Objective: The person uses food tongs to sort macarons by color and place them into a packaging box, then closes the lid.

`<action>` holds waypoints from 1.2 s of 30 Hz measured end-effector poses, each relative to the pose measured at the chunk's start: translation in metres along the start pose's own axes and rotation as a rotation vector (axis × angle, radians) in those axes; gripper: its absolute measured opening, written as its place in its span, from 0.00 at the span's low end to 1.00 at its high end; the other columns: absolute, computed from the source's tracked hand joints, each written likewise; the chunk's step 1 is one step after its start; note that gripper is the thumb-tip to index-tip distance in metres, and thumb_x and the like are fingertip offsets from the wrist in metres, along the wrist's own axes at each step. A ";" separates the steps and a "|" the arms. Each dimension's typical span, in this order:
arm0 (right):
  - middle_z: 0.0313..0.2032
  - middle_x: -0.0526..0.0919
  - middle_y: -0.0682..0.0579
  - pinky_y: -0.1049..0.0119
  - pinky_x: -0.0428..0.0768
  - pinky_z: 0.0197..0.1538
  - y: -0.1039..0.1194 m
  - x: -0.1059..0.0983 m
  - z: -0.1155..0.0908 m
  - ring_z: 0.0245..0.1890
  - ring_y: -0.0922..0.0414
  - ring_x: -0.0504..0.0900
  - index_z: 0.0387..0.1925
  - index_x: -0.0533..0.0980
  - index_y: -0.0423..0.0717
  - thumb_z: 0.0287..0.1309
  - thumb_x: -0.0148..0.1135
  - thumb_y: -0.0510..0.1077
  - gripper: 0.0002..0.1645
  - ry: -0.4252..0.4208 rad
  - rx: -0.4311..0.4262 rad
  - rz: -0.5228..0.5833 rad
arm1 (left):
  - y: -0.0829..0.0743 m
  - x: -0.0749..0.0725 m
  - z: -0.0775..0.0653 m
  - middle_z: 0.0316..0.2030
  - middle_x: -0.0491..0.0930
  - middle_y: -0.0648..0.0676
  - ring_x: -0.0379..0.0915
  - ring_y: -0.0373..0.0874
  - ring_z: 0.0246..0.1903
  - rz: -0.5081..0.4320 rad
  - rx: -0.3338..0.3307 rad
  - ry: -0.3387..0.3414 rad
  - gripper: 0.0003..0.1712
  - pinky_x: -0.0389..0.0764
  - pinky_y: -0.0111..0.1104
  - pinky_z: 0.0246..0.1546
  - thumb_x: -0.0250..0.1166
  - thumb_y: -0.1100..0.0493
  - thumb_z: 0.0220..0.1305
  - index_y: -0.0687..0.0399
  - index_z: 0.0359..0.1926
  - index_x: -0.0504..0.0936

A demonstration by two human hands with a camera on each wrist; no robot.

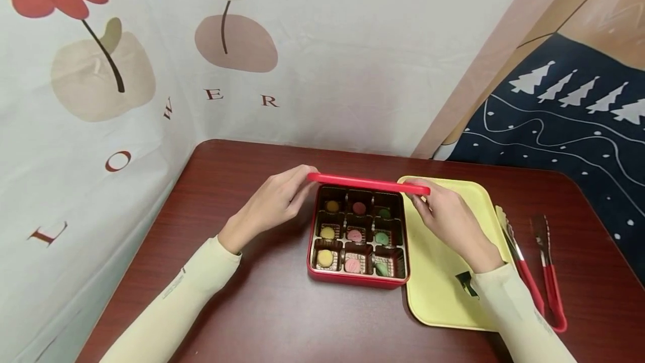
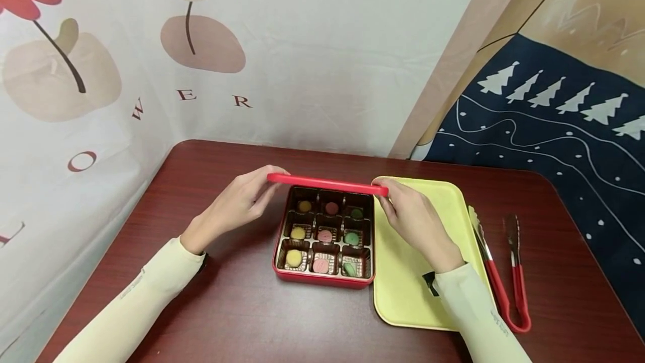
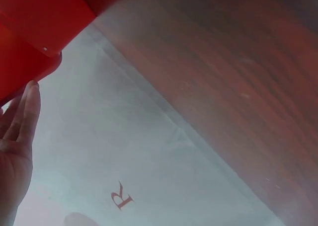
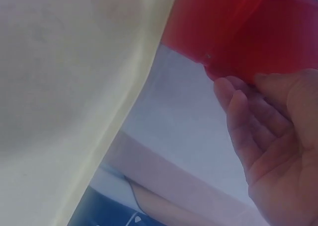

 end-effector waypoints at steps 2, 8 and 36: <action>0.40 0.88 0.45 0.51 0.83 0.32 0.002 0.001 -0.004 0.30 0.50 0.83 0.59 0.83 0.40 0.63 0.73 0.27 0.23 -0.007 -0.036 0.002 | 0.000 -0.001 -0.005 0.46 0.85 0.58 0.79 0.47 0.37 0.012 0.030 0.018 0.19 0.85 0.42 0.36 0.68 0.76 0.67 0.64 0.56 0.78; 0.50 0.90 0.42 0.46 0.88 0.39 0.005 0.002 -0.018 0.43 0.45 0.90 0.61 0.82 0.38 0.50 0.75 0.21 0.34 -0.030 -0.124 0.001 | -0.004 -0.004 -0.017 0.54 0.85 0.60 0.85 0.53 0.53 0.043 0.142 0.092 0.20 0.88 0.45 0.51 0.75 0.75 0.59 0.65 0.52 0.82; 0.37 0.87 0.51 0.58 0.87 0.30 0.022 0.004 -0.053 0.30 0.57 0.86 0.48 0.84 0.39 0.62 0.72 0.33 0.12 -0.028 -0.107 -0.016 | -0.036 -0.001 -0.051 0.63 0.80 0.62 0.85 0.52 0.54 0.165 0.105 0.348 0.19 0.88 0.40 0.51 0.68 0.69 0.65 0.64 0.56 0.81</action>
Point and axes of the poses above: each hand's wrist, its own z-axis towards the middle knuckle, its own x-axis out of the palm, y = z × x, the point moved 2 cm from there along z, towards the middle knuckle
